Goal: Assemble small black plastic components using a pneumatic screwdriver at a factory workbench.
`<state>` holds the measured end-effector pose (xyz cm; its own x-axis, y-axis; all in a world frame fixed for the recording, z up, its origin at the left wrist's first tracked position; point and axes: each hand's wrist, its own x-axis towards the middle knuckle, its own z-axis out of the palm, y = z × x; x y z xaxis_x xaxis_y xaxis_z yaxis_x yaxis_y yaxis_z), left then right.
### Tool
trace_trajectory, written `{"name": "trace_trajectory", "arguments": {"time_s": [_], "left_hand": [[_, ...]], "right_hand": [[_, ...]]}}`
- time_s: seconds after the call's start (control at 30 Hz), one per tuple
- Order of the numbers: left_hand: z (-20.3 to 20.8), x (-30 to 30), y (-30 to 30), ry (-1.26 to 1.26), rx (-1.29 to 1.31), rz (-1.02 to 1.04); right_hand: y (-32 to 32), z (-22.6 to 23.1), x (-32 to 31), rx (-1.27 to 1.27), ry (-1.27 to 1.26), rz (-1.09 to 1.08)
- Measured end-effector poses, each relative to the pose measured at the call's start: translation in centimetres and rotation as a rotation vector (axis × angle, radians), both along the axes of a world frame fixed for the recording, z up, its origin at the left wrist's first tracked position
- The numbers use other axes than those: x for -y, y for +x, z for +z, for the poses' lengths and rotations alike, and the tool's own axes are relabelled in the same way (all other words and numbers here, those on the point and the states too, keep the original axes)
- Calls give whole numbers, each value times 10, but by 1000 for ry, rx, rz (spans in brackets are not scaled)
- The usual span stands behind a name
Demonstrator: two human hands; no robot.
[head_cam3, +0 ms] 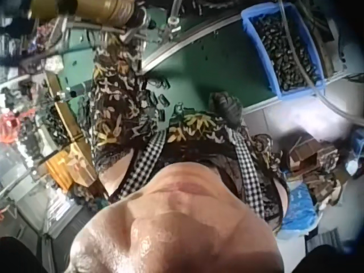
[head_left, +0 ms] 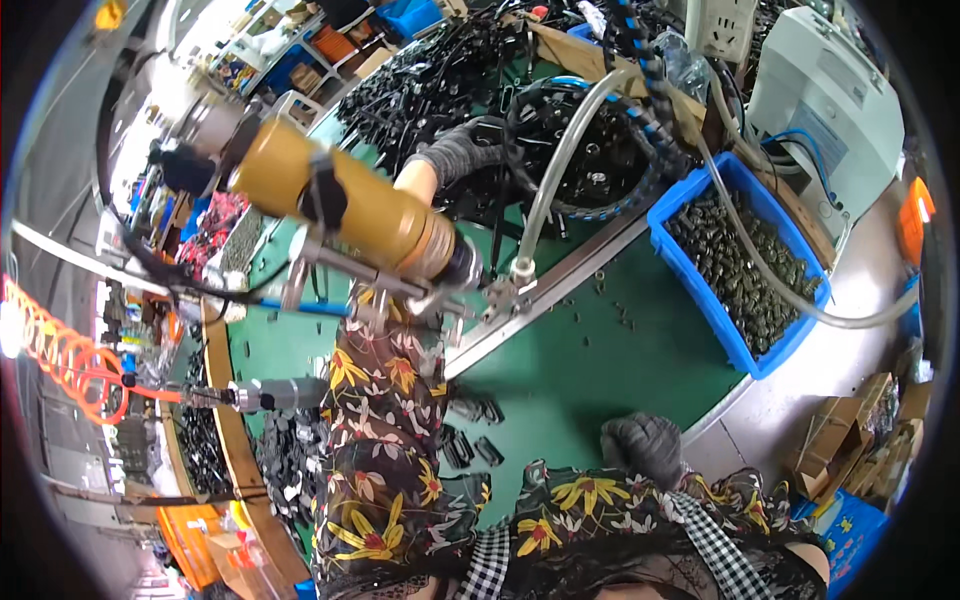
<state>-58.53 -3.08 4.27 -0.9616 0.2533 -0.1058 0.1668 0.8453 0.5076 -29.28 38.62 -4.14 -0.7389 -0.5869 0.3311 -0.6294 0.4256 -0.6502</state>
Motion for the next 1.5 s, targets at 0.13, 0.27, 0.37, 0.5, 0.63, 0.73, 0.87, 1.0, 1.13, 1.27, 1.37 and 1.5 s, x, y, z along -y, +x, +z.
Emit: {"name": "trace_trajectory", "arguments": {"time_s": [0.13, 0.27, 0.37, 0.5, 0.63, 0.73, 0.87, 1.0, 1.13, 1.27, 1.37, 1.5], "left_hand": [[1, -6, 48, -101, -30, 18], [-7, -2, 98, -146, -56, 46], [-27, -6, 126, -158, -104, 29], [-74, 18, 184, -250, -375, -47], [-33, -71, 231, -56, -184, 185], [-32, -88, 268, 6, -153, 412], [-45, -96, 295, -145, -170, 669], [-25, -122, 303, -279, -68, 734], [-11, -122, 298, -219, 9, 727], [-18, -120, 295, -101, 78, 707], [-24, -114, 307, 241, 57, 825], [-20, -152, 352, 1197, 1, 965]], "right_hand": [[4, 17, 0, 12, -73, -29], [12, 18, 2, -13, -15, -36], [10, 21, 3, 40, -98, -21], [-32, 49, 41, 3, -163, 50], [-87, 62, 74, -80, 133, -57], [-159, 17, 94, -35, 17, -130], [-180, 47, 103, -355, 93, -245], [-149, 77, 129, -278, 429, -30], [-169, 61, 150, -483, 459, -130], [-169, 77, 153, -283, 666, 20], [-153, 83, 141, -237, 638, 55], [-135, 74, 99, -170, 391, -125]]}}
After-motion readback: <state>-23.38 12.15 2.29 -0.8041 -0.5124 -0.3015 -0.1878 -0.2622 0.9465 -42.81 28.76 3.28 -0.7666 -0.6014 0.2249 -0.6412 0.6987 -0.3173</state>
